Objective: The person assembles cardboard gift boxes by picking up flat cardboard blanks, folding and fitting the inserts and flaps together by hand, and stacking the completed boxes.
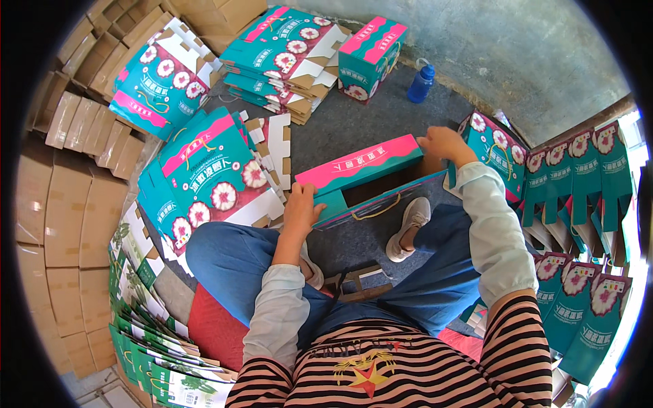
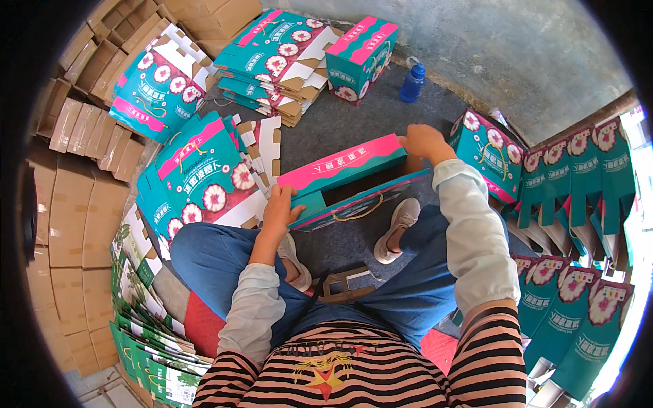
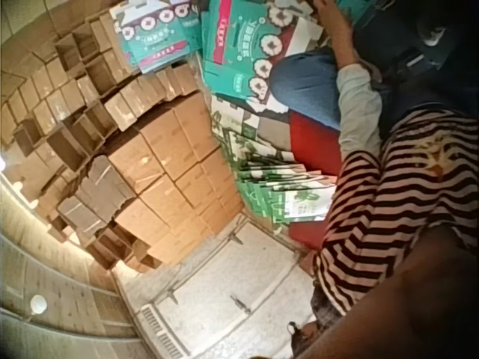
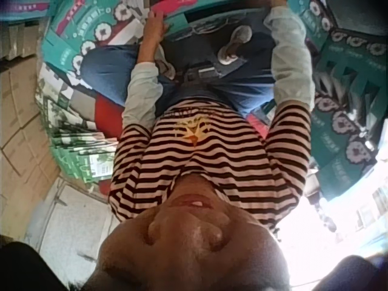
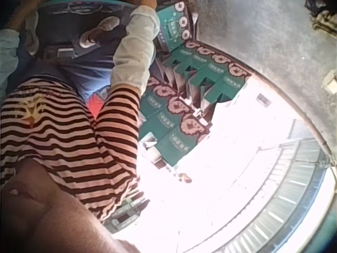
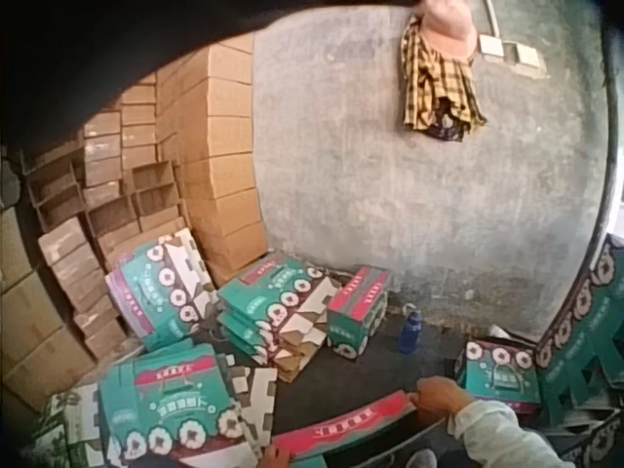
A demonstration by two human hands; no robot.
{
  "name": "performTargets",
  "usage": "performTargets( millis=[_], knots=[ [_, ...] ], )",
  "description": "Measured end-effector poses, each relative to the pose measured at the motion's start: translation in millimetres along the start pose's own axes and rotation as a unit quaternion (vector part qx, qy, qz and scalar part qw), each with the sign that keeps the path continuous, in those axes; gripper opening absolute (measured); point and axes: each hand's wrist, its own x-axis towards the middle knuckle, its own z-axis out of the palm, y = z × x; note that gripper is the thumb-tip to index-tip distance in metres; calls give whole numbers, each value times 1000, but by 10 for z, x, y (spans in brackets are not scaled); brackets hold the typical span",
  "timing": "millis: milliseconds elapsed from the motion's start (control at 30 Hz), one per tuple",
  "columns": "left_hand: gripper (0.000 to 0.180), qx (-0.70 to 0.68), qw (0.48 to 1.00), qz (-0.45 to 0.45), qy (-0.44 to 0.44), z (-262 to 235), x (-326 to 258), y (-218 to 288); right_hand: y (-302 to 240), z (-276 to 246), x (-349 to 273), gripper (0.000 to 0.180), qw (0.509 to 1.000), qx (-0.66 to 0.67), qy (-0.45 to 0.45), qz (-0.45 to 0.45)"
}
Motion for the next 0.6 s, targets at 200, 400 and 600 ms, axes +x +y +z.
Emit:
performTargets(
  millis=[200,400,600],
  knots=[
    [43,13,1000,4,-5,30,20,5,-89,270,-167,38,958,214,-172,-87],
    [43,7,1000,6,-6,21,20,4,10,402,-65,36,962,103,-182,-174],
    [43,6,1000,13,9,12,-3,-6,-45,358,-129,43,962,109,-205,-144]
  ],
)
